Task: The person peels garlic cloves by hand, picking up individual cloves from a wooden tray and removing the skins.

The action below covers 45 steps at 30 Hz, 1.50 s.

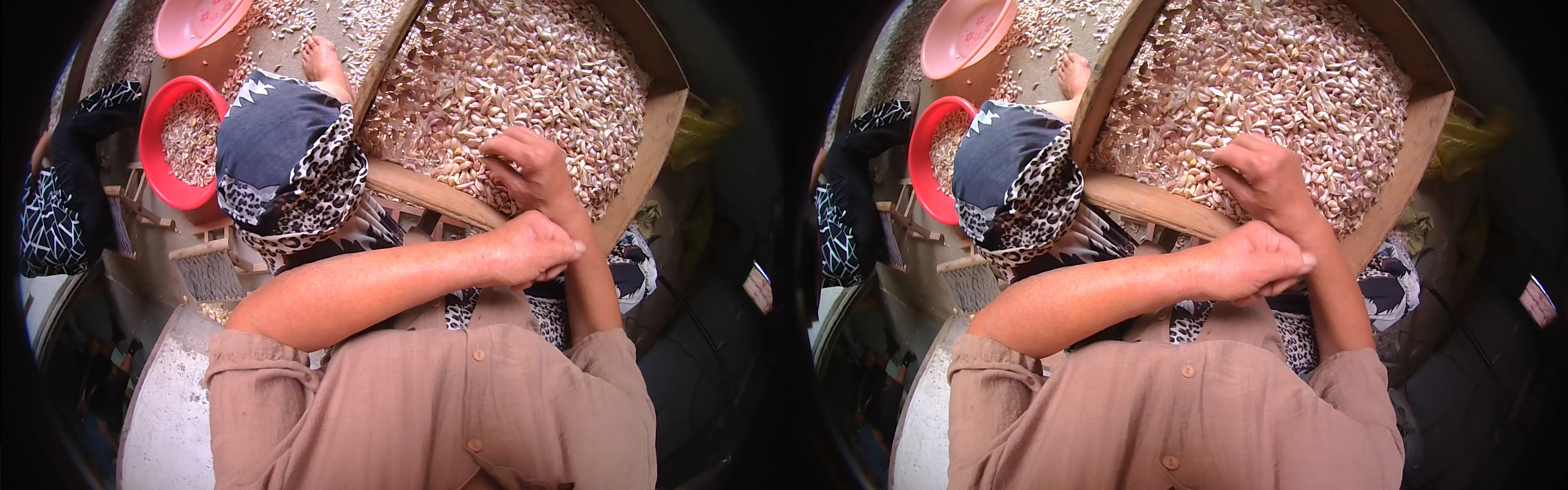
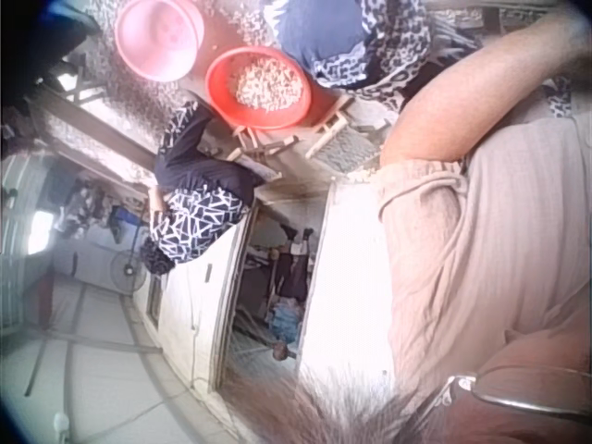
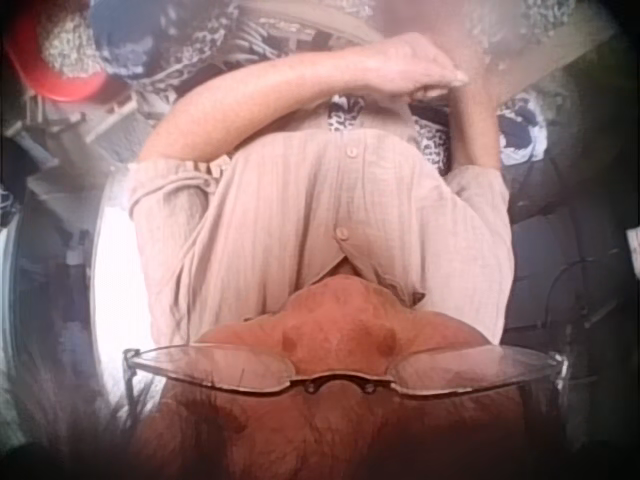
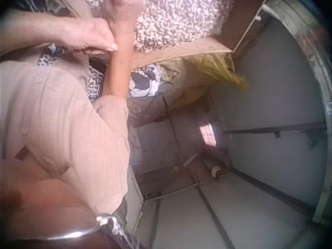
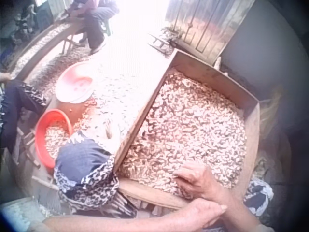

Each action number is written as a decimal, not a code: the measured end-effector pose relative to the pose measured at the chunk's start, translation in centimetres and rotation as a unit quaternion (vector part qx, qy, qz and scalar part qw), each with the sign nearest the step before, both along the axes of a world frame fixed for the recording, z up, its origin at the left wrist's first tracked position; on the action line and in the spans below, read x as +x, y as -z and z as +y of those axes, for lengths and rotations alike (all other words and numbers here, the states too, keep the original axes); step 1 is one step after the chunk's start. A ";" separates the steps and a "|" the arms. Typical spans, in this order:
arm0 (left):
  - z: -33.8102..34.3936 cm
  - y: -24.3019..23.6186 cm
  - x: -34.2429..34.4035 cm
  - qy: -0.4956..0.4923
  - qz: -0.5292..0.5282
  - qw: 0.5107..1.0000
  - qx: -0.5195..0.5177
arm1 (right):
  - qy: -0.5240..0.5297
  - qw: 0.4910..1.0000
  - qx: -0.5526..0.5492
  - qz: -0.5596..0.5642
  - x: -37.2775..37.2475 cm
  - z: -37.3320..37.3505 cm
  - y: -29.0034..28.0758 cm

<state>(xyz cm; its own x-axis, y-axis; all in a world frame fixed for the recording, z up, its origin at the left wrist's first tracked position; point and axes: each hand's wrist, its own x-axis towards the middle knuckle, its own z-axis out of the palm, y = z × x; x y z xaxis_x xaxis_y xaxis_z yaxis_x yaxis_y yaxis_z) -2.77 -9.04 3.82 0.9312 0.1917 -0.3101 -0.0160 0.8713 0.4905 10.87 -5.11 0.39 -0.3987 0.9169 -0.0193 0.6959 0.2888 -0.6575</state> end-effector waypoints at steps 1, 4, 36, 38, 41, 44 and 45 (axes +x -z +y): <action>-0.1 0.2 0.0 0.013 -0.023 1.000 0.013 | -0.034 0.998 0.028 -0.043 -0.5 0.4 0.6; 0.1 -0.1 0.0 0.026 -0.055 0.998 0.031 | -0.046 0.993 0.032 -0.100 -2.2 0.6 1.9; 0.6 0.1 -0.1 -0.063 0.075 0.995 -0.010 | 0.258 0.903 -0.200 0.278 1.1 -0.4 -0.8; 0.3 0.2 0.0 -0.107 0.130 0.985 -0.033 | 0.287 0.891 -0.196 0.292 2.7 -1.0 -3.9; 0.2 0.2 -0.2 -0.170 0.150 0.968 -0.104 | 0.267 0.887 -0.208 0.315 3.4 -2.7 -7.8; 0.4 -0.4 -0.6 -0.173 0.173 0.966 -0.082 | 0.153 0.919 -0.228 0.284 3.0 -3.3 -9.9; 0.5 -0.6 -0.6 -0.175 0.180 0.964 -0.085 | 0.132 0.941 -0.201 0.240 3.0 -3.4 -10.0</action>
<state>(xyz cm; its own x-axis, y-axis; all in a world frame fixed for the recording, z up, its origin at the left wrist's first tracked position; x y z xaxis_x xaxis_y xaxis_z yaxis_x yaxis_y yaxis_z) -3.33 -8.51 4.43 0.6445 0.3938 -0.6554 -0.1798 0.9112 0.3707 13.85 -8.47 10.39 -0.2100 0.9423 -0.2605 0.3030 -0.1906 -0.9337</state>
